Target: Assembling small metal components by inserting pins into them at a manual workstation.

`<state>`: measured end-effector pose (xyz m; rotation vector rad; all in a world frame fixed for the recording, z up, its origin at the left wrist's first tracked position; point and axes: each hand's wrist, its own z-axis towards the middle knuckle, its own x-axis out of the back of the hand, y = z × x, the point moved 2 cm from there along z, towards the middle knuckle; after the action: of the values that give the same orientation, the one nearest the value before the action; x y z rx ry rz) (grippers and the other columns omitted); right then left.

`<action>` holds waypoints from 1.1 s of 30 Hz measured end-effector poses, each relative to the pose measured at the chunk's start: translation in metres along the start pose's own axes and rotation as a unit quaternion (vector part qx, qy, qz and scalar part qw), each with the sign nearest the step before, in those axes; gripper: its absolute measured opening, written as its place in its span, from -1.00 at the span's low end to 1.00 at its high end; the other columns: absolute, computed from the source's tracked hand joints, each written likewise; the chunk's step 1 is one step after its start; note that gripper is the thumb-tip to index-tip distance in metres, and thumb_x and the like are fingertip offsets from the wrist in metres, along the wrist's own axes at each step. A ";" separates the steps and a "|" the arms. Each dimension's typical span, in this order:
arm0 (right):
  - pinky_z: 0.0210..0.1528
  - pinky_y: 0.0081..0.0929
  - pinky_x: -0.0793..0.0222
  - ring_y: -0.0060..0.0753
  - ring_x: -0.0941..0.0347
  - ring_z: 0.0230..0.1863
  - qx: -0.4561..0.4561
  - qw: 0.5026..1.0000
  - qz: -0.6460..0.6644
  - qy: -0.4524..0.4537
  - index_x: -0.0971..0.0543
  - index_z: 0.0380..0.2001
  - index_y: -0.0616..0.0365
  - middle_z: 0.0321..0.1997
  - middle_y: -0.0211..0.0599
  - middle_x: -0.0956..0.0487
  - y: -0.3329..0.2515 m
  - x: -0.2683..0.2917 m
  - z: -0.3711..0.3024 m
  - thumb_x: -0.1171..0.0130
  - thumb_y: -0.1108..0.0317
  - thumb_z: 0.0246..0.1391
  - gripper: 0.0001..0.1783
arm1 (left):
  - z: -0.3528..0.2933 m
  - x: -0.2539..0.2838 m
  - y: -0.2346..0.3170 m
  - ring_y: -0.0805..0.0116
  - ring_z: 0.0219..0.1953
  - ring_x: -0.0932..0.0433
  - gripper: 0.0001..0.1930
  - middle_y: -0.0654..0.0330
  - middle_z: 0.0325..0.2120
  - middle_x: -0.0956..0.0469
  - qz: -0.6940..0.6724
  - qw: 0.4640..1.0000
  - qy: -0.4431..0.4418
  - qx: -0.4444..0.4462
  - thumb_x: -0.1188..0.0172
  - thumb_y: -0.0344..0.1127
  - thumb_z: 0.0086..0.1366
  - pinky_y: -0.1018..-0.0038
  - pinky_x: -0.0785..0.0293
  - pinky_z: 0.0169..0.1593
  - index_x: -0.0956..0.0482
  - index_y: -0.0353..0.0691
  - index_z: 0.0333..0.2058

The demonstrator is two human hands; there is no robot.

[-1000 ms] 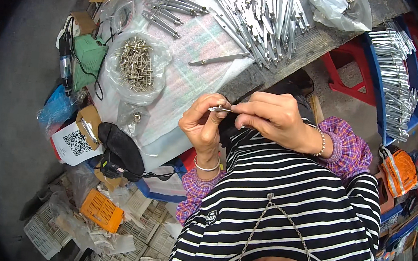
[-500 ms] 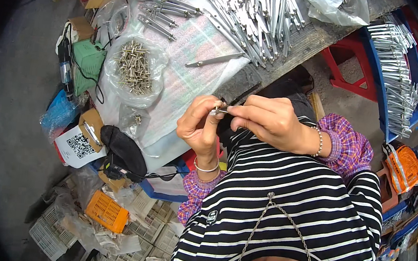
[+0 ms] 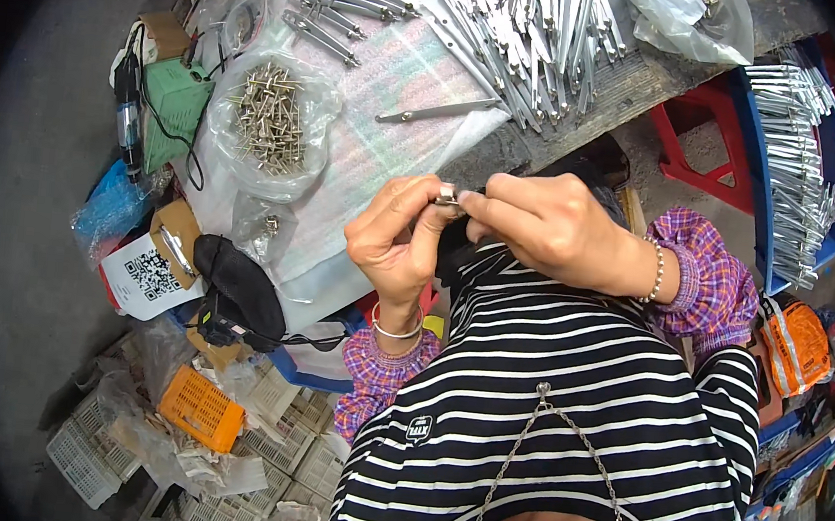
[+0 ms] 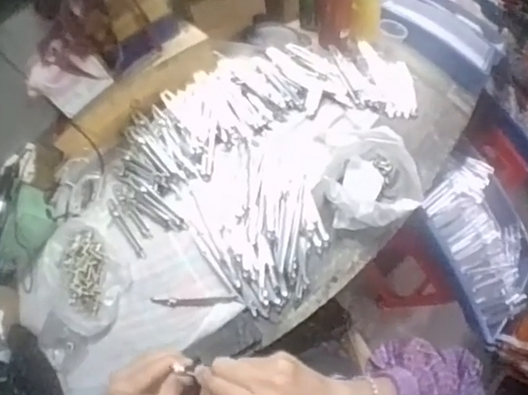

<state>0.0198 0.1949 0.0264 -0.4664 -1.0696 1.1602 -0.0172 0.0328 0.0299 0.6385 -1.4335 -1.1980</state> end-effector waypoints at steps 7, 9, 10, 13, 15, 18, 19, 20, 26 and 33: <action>-0.66 -0.54 -0.35 -0.44 -0.42 -0.61 0.047 0.997 -0.033 -0.057 -0.45 -0.37 0.39 -0.54 -0.31 -0.38 0.005 0.006 0.013 -0.13 0.51 -0.30 -0.70 | 0.012 0.005 0.007 0.49 -0.49 -0.45 -0.83 0.15 -0.52 -0.54 -0.037 0.998 -0.021 0.038 -0.15 -0.67 -0.05 0.63 -0.36 -0.41 -0.56 -0.46 -0.40; -0.65 -0.54 -0.35 -0.42 -0.42 -0.61 0.069 0.992 -0.069 -0.082 -0.45 -0.38 0.38 -0.54 -0.31 -0.38 0.005 0.008 0.014 -0.12 0.51 -0.28 -0.72 | 0.010 0.005 0.002 0.53 -0.49 -0.44 -0.84 0.17 -0.51 -0.54 -0.062 0.988 -0.045 0.136 -0.17 -0.65 -0.03 0.66 -0.34 -0.42 -0.56 -0.46 -0.39; -0.65 -0.55 -0.35 -0.40 -0.42 -0.61 0.090 0.985 -0.103 -0.105 -0.45 -0.39 0.38 -0.54 -0.31 -0.38 0.004 0.008 0.013 -0.11 0.51 -0.26 -0.74 | 0.010 0.005 0.001 0.53 -0.49 -0.44 -0.84 0.17 -0.51 -0.54 -0.063 0.987 -0.046 0.138 -0.17 -0.65 -0.03 0.66 -0.34 -0.42 -0.56 -0.46 -0.39; -0.64 -0.52 -0.35 -0.34 -0.42 -0.60 0.051 0.995 -0.034 -0.079 -0.46 -0.41 0.36 -0.52 -0.28 -0.39 0.013 0.001 0.010 -0.14 0.55 -0.28 -0.77 | 0.008 0.001 -0.005 0.56 -0.48 -0.45 -0.84 0.19 -0.50 -0.54 -0.120 0.977 -0.055 0.168 -0.17 -0.63 0.00 0.69 -0.34 -0.41 -0.57 -0.46 -0.37; -0.62 -0.46 -0.35 -0.30 -0.44 -0.58 -0.024 0.996 0.075 -0.044 -0.48 -0.38 0.32 -0.52 -0.29 -0.40 0.018 0.001 0.012 -0.17 0.58 -0.30 -0.72 | 0.004 -0.003 -0.005 0.57 -0.47 -0.45 -0.84 0.19 -0.50 -0.55 -0.104 0.979 -0.013 0.175 -0.17 -0.64 0.01 0.70 -0.35 -0.40 -0.57 -0.45 -0.36; -0.62 -0.44 -0.33 -0.31 -0.44 -0.58 -0.007 0.998 0.010 -0.058 -0.48 -0.37 0.31 -0.56 -0.32 -0.40 0.018 -0.004 0.007 -0.18 0.57 -0.25 -0.75 | -0.001 -0.006 -0.013 0.57 -0.47 -0.45 -0.84 0.19 -0.49 -0.54 -0.126 0.976 -0.013 0.178 -0.16 -0.65 0.02 0.70 -0.35 -0.40 -0.57 -0.46 -0.35; -0.62 -0.44 -0.33 -0.31 -0.44 -0.58 -0.007 0.998 0.010 -0.059 -0.48 -0.37 0.31 -0.56 -0.32 -0.40 0.018 -0.005 0.008 -0.18 0.57 -0.25 -0.75 | 0.001 -0.005 -0.009 0.56 -0.45 -0.46 -0.83 0.20 -0.49 -0.54 -0.144 0.971 -0.007 0.192 -0.16 -0.65 0.03 0.70 -0.36 -0.38 -0.56 -0.46 -0.33; -0.61 -0.45 -0.32 -0.33 -0.45 -0.57 -0.014 0.998 0.022 -0.050 -0.49 -0.36 0.30 -0.56 -0.33 -0.42 0.020 -0.005 0.012 -0.19 0.56 -0.23 -0.75 | 0.000 -0.005 -0.009 0.56 -0.45 -0.46 -0.83 0.20 -0.49 -0.54 -0.145 0.971 -0.006 0.192 -0.16 -0.65 0.03 0.70 -0.36 -0.38 -0.56 -0.46 -0.33; -0.47 -0.53 -0.33 -0.38 -0.45 -0.53 -0.134 0.974 0.183 -0.010 -0.53 -0.33 0.26 -0.48 -0.28 -0.51 0.030 -0.012 0.015 -0.24 0.48 -0.18 -0.75 | -0.006 0.003 -0.016 0.56 -0.41 -0.45 -0.83 0.20 -0.42 -0.53 -0.157 0.972 0.036 0.174 -0.17 -0.60 0.08 0.68 -0.38 -0.31 -0.52 -0.46 -0.30; -0.20 -0.43 -0.32 -0.26 -0.34 -0.22 -0.049 0.982 -0.183 -0.017 -0.49 -0.31 0.21 -0.24 -0.31 -0.44 0.046 -0.047 0.044 -0.16 0.51 -0.26 -0.69 | -0.020 0.044 -0.040 0.38 -0.45 -0.45 -0.82 0.12 -0.44 -0.47 -0.335 0.913 0.176 0.149 -0.10 -0.41 0.18 0.57 -0.38 -0.37 -0.43 -0.40 -0.27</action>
<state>-0.0421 0.1606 -0.0095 -0.3095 -1.1892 0.7964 -0.0185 -0.0264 0.0087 1.5705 -1.1152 -1.2895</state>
